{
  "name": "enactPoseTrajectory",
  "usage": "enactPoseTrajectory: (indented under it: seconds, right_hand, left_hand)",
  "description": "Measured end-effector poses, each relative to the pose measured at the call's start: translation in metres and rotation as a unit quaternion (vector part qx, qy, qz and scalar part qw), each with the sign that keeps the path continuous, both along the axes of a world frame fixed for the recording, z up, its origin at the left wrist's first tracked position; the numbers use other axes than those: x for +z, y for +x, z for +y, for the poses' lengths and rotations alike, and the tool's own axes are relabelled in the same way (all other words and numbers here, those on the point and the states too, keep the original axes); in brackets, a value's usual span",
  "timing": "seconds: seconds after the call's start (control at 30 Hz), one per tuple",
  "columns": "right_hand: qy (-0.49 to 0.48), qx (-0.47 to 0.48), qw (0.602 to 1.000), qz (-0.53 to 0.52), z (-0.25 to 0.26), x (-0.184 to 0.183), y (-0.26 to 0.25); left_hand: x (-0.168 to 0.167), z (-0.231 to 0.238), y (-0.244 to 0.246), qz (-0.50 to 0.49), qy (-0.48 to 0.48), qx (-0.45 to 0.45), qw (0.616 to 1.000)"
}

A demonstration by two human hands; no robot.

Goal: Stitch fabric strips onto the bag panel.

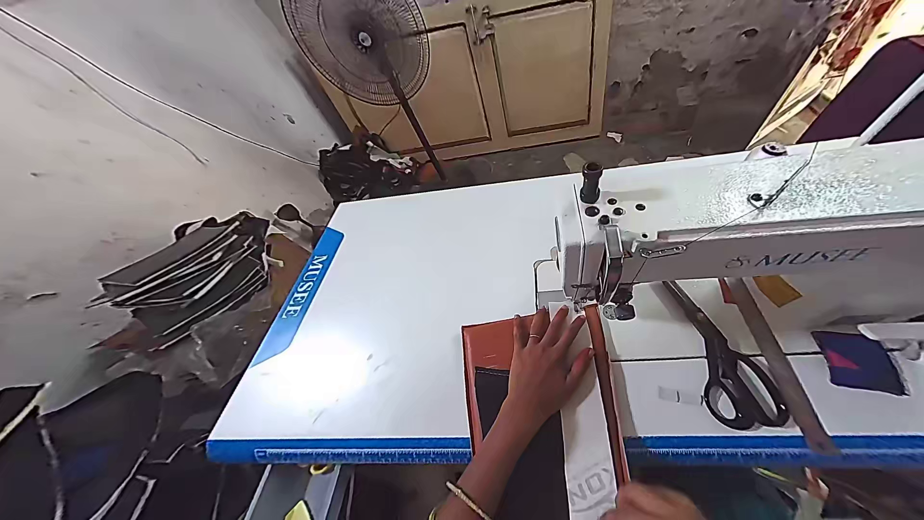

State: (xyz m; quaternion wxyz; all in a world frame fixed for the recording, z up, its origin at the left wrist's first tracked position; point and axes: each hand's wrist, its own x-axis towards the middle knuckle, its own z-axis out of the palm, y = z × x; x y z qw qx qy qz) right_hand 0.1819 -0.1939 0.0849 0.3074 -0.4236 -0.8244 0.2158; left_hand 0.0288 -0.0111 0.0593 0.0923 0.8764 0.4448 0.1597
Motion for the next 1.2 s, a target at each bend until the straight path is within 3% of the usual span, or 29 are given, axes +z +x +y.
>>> enactPoseTrajectory:
  seconds: [0.07,0.13,0.27,0.47,0.73,1.2]
  right_hand:
    - [0.026,-0.073,0.996,0.048,0.035,-0.003,0.011]
    - [0.077,-0.173,0.981,0.032,0.084,-0.014,0.016]
    - [0.089,-0.227,0.97,-0.013,0.143,-0.029,0.004]
    - [0.106,-0.266,0.95,-0.126,0.145,-0.035,-0.01]
    - [0.056,-0.257,0.95,-0.167,0.145,-0.026,-0.014]
    - [0.075,-0.272,0.949,-0.142,0.151,-0.034,-0.013]
  left_hand:
    - [0.003,0.002,-0.001,-0.003,-0.017,-0.002,1.0]
    - [0.002,0.004,-0.004,-0.006,-0.018,-0.012,1.0]
    - [0.003,0.005,-0.006,-0.009,0.001,-0.022,1.0]
    - [0.0,0.003,-0.003,-0.018,0.032,-0.01,0.999]
    - [-0.003,0.002,-0.002,-0.024,0.053,-0.003,0.998]
    - [0.001,0.014,-0.002,-0.017,0.006,-0.004,1.0]
